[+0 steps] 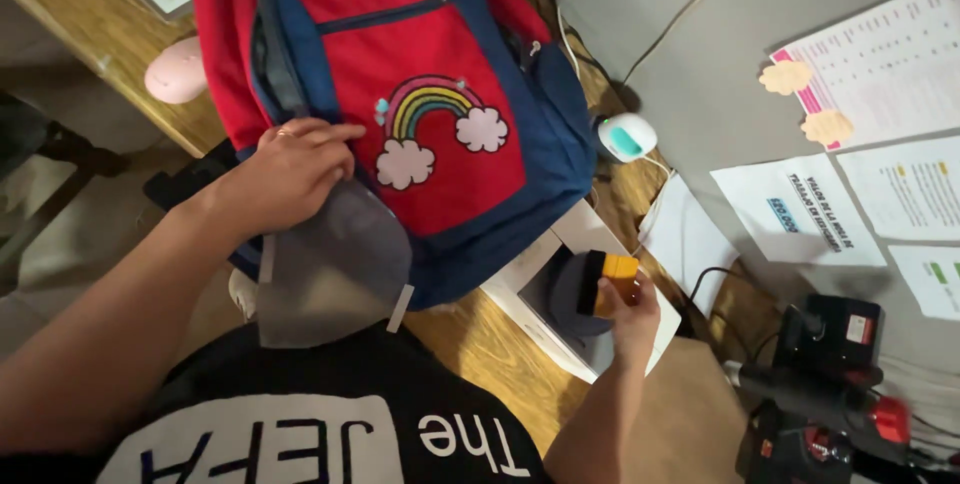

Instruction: The person positions a rainbow-shaped heat transfer patch on a backpack, applies heat using a small handheld heat press tool, and then uses a yellow scraper tool to smooth the patch.

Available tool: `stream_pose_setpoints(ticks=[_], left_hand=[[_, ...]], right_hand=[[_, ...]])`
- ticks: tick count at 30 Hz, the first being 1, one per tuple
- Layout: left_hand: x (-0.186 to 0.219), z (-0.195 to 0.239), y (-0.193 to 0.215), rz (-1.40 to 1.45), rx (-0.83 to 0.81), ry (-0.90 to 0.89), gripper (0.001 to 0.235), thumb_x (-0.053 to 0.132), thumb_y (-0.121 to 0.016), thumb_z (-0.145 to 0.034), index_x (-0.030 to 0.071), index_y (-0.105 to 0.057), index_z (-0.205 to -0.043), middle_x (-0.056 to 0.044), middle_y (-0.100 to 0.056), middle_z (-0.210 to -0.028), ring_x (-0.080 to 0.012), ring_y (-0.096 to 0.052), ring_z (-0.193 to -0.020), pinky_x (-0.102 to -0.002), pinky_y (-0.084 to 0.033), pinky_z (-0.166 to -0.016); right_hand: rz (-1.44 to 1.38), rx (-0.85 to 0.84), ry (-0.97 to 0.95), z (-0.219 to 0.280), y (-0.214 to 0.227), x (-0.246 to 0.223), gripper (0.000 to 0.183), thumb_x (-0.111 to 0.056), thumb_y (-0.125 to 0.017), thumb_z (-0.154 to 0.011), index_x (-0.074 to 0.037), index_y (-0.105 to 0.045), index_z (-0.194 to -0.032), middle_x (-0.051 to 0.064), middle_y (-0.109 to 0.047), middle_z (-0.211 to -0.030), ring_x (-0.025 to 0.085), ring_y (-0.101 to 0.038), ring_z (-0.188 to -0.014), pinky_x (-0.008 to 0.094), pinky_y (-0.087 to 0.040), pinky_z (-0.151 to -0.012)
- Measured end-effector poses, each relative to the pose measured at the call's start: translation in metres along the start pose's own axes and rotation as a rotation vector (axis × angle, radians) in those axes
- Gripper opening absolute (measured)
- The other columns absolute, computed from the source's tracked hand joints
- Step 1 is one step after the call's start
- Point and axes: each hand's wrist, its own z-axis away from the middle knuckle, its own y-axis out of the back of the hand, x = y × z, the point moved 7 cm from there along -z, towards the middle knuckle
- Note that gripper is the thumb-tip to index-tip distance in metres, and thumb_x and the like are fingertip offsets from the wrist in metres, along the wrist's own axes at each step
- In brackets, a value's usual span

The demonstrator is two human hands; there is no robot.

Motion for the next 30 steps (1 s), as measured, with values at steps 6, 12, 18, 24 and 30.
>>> stream_pose_setpoints(ticks=[6, 12, 18, 24, 30], left_hand=[[-0.002, 0.001, -0.004, 0.018, 0.015, -0.020, 0.006, 0.025, -0.056, -0.096, 0.027, -0.061, -0.093, 0.003, -0.066, -0.143, -0.0323, -0.060, -0.129, -0.053, -0.047, -0.088], [-0.011, 0.001, -0.016, -0.007, 0.072, -0.054, 0.003, 0.027, -0.058, -0.094, 0.029, -0.060, -0.092, 0.004, -0.067, -0.138, -0.0300, -0.061, -0.127, -0.052, -0.048, -0.088], [-0.013, 0.000, -0.020, -0.030, 0.038, -0.024, 0.005, 0.027, -0.057, -0.096, 0.028, -0.061, -0.093, 0.002, -0.067, -0.137, -0.0298, -0.059, -0.128, -0.052, -0.049, -0.088], [-0.007, 0.000, -0.011, 0.013, 0.009, -0.009, 0.005, 0.022, -0.056, -0.096, 0.023, -0.060, -0.095, -0.002, -0.065, -0.140, -0.0352, -0.057, -0.129, -0.057, -0.048, -0.090], [0.005, 0.003, 0.002, 0.009, 0.103, -0.050, 0.005, 0.023, -0.057, -0.094, 0.025, -0.059, -0.090, 0.000, -0.068, -0.134, -0.0324, -0.063, -0.121, -0.051, -0.051, -0.084]], right_hand=[[0.156, 0.131, 0.190, 0.012, 0.008, -0.015, 0.077, -0.035, -0.099, -0.071, -0.002, -0.067, -0.132, 0.021, -0.064, -0.117, 0.036, -0.068, -0.101, 0.041, -0.059, -0.081], [0.098, 0.245, 0.379, 0.017, 0.009, -0.133, 0.051, -0.033, -0.093, -0.084, -0.018, -0.072, -0.128, 0.008, -0.065, -0.117, 0.025, -0.068, -0.100, 0.031, -0.056, -0.084], [0.158, -0.135, 1.189, 0.071, -0.093, -0.341, 0.026, -0.023, -0.087, -0.092, -0.015, -0.079, -0.115, 0.004, -0.069, -0.105, 0.023, -0.069, -0.098, 0.032, -0.055, -0.087], [0.400, -0.384, 1.411, 0.020, -0.231, -0.363, 0.018, -0.026, -0.074, -0.097, -0.020, -0.076, -0.114, -0.002, -0.069, -0.110, 0.023, -0.070, -0.104, 0.036, -0.057, -0.091], [0.568, -0.459, 1.422, -0.031, -0.292, -0.345, 0.020, -0.024, -0.066, -0.098, -0.024, -0.076, -0.115, -0.003, -0.067, -0.110, 0.026, -0.067, -0.098, 0.033, -0.057, -0.087]])
